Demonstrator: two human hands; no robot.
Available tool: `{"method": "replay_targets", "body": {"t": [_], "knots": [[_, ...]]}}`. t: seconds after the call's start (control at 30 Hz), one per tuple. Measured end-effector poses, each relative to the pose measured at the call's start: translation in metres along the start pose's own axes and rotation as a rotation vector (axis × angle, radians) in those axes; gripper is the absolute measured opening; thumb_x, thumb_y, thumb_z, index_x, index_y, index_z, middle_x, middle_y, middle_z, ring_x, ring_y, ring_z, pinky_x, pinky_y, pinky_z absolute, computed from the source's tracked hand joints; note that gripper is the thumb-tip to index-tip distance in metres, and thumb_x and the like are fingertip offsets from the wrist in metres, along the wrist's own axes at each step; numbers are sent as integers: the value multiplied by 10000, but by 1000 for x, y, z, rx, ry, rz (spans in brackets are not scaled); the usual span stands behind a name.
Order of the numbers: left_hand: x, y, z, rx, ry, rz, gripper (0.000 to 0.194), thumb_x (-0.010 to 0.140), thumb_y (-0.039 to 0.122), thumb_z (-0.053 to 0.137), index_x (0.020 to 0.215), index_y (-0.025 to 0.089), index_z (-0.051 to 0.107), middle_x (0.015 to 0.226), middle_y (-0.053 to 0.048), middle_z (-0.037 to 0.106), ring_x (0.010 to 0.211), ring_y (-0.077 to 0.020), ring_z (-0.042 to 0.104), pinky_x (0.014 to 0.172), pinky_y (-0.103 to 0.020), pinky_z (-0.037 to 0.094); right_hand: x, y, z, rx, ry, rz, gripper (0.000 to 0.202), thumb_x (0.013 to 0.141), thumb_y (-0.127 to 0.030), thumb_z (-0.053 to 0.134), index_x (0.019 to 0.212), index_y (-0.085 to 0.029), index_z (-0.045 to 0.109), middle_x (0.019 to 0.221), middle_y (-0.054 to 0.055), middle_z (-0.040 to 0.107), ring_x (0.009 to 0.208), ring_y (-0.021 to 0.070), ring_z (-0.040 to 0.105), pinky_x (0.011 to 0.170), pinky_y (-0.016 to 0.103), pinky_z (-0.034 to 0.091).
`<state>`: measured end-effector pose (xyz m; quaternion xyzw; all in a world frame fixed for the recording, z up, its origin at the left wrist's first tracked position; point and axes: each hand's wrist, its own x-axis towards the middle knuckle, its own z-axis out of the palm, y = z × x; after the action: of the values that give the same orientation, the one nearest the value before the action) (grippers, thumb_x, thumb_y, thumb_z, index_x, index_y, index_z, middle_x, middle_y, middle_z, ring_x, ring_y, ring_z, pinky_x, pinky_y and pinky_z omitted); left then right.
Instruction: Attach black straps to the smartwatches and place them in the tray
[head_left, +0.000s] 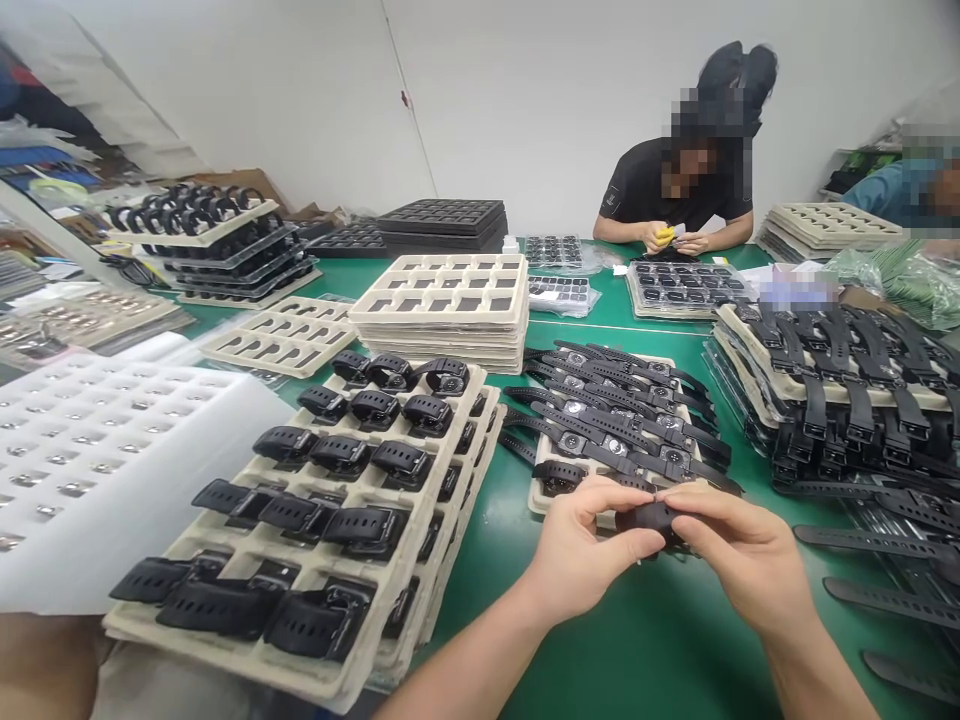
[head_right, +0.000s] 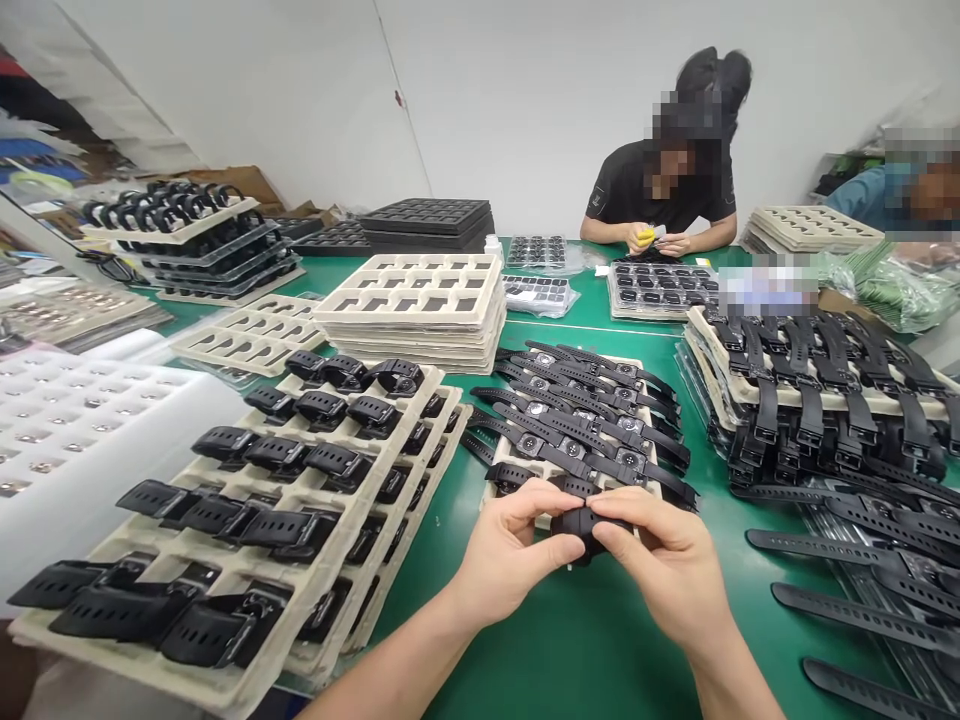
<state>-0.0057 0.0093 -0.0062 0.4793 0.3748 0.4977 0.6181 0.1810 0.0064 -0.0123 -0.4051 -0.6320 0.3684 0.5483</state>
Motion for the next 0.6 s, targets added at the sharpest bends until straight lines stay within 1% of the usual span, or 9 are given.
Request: {"method": "replay_targets", "body": {"t": [0.07,0.1,0.2,0.3,0.37,0.47,0.6], "knots": [[1,0,0,-23,-6,-2,271,693,204,834,964,193,823,926,-63,649,830,-190,639,627,-247,546,1,-1,1,-43,-21,-44,210,879,-212,780,999,-379,822,954,-14,815,886,210,759,790,291,645],[1,0,0,-23,-4,6,264,705,210,830,968,190,823,918,-64,651,826,-188,640,632,-246,544,1,-1,1,-60,-27,-60,234,878,-190,776,1002,-383,821,965,-20,815,898,208,758,809,294,641],[1,-1,-1,9,3,39,256,728,213,824,983,192,825,895,-60,661,822,-174,644,697,-255,545,0,0,3,-66,-22,-99,261,872,-155,772,992,-382,821,988,-26,812,907,206,759,820,298,641],[-1,-4,-1,52,1,57,283,710,198,839,992,209,828,909,-54,673,842,-169,648,780,-276,545,-1,0,3,-44,-8,-132,287,873,-131,762,1010,-377,815,989,-26,810,897,201,758,804,292,641],[-1,-6,0,59,2,60,284,706,195,840,989,216,830,909,-51,678,856,-171,648,809,-284,540,-1,-1,1,-62,-8,-144,296,871,-120,758,1017,-372,814,987,-25,809,893,199,755,803,289,638],[-1,-7,1,59,20,67,259,724,206,822,982,212,830,882,-48,672,844,-172,641,789,-281,538,-1,-2,-1,-137,-17,-151,294,864,-116,763,1007,-368,814,989,-28,809,895,200,756,822,291,634],[-1,-5,0,124,45,124,257,740,199,808,996,209,826,849,-45,660,838,-173,626,774,-278,540,-3,-5,-3,-217,-13,-175,283,863,-124,761,988,-373,812,989,-40,808,909,200,760,849,292,630]]}}
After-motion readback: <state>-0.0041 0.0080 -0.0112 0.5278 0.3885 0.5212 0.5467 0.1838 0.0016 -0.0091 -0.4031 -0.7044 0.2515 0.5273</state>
